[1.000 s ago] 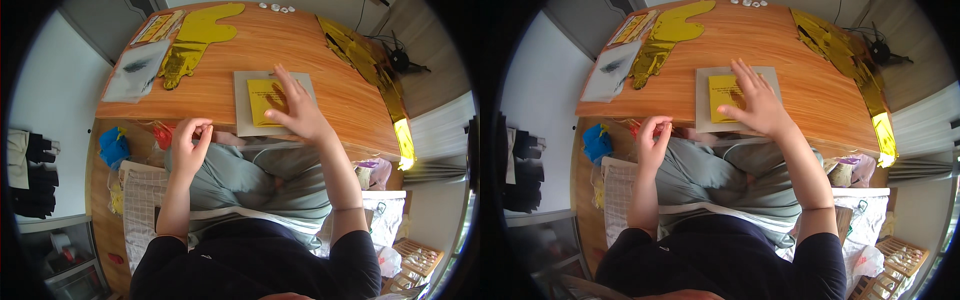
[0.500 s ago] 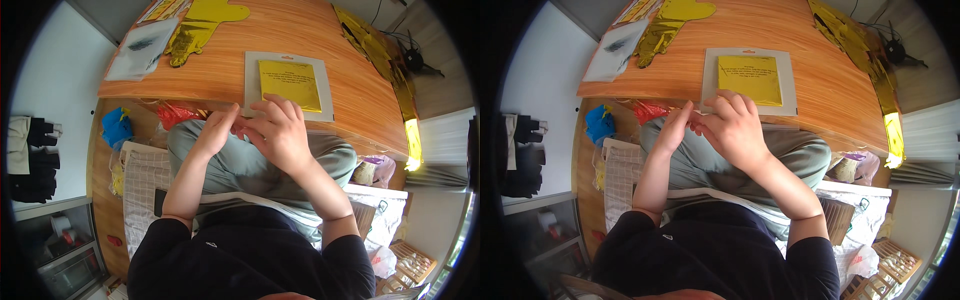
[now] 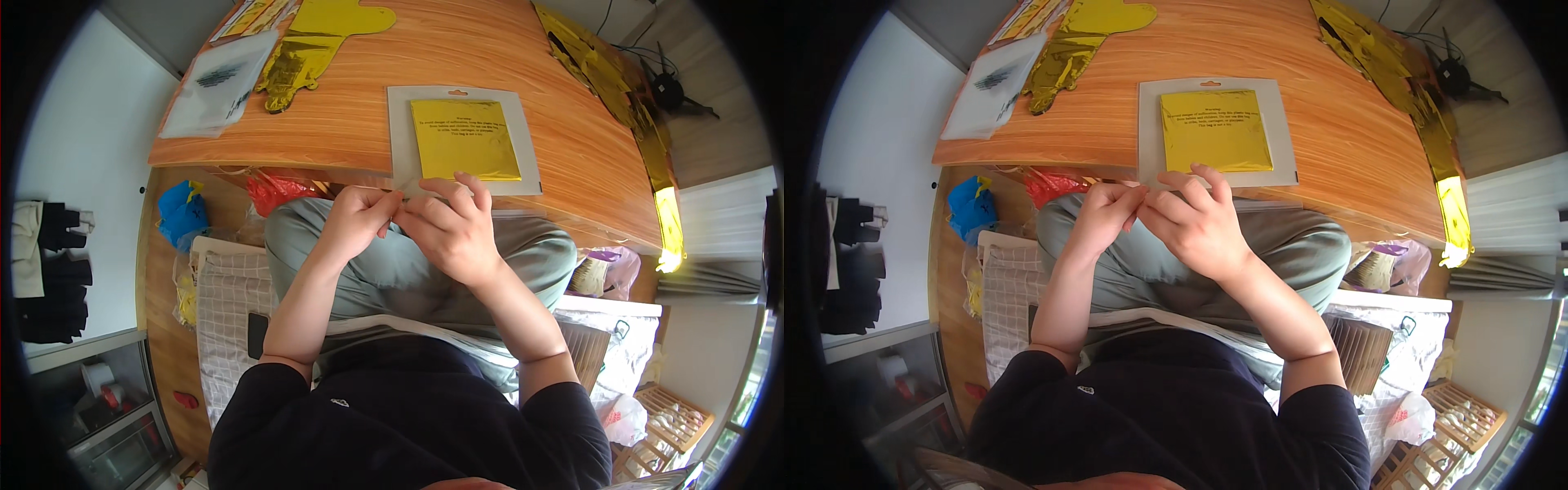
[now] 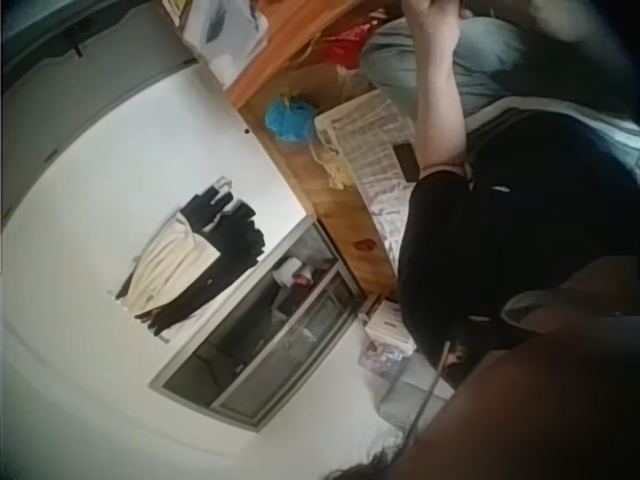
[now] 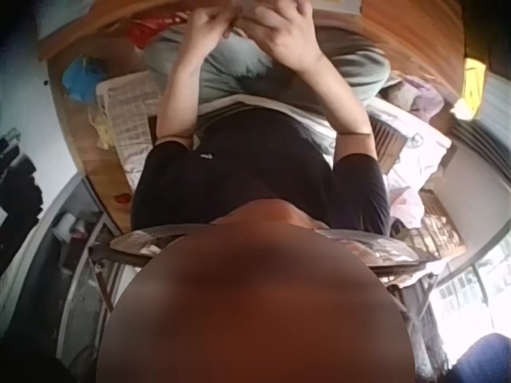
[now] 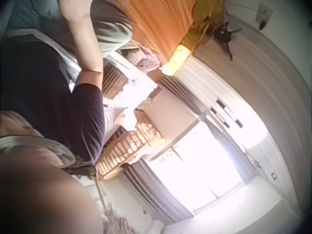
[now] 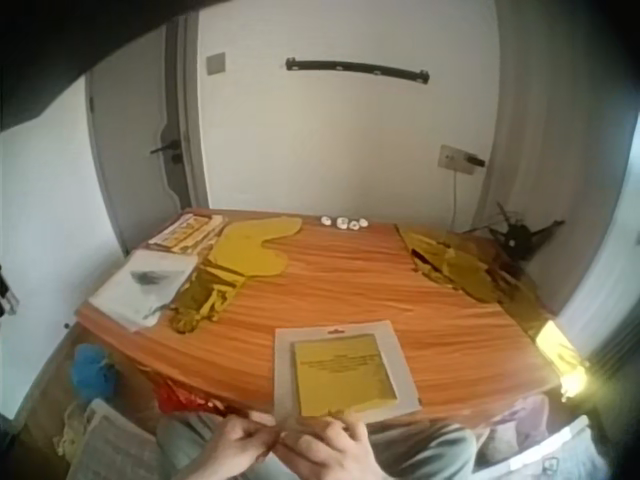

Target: Folding gold-colored foil material and attaching it to a cardboard display backing.

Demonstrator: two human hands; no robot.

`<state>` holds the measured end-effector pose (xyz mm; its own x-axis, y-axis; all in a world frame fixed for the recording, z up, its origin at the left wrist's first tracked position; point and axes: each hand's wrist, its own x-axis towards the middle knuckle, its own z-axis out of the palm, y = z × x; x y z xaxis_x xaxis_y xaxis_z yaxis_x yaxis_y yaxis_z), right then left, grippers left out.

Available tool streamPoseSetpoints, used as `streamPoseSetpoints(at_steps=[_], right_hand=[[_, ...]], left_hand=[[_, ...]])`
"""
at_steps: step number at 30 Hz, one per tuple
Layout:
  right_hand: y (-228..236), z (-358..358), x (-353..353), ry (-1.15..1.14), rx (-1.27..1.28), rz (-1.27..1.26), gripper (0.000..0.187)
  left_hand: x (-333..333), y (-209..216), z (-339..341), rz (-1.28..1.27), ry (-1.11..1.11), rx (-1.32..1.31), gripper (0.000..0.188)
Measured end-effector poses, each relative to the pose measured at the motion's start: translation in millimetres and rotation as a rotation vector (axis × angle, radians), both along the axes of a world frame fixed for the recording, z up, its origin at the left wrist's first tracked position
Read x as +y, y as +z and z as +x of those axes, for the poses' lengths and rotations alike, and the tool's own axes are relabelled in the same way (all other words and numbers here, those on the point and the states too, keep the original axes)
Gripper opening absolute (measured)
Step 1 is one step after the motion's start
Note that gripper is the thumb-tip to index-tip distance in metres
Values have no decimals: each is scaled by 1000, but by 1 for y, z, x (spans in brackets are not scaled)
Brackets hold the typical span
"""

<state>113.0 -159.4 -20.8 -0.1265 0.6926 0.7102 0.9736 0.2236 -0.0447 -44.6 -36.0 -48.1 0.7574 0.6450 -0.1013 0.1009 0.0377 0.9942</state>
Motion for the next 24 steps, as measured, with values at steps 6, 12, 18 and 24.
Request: streamPoseSetpoints(at_steps=[6,12,18,24], right_hand=[[-5,-7,-14,-36,-1,-15,21],[-3,34,-69,-277,191,107,28],[-30,114,-156,-555,1378,521,18],[-18,175,-222,449,2085,787,18]], left_hand=[[-8,18,2,16,14,9,40],[8,14,-15,71,-3,105,39],[14,10,-27,88,-11,66,43],[21,3,-36,128,-55,85,43]])
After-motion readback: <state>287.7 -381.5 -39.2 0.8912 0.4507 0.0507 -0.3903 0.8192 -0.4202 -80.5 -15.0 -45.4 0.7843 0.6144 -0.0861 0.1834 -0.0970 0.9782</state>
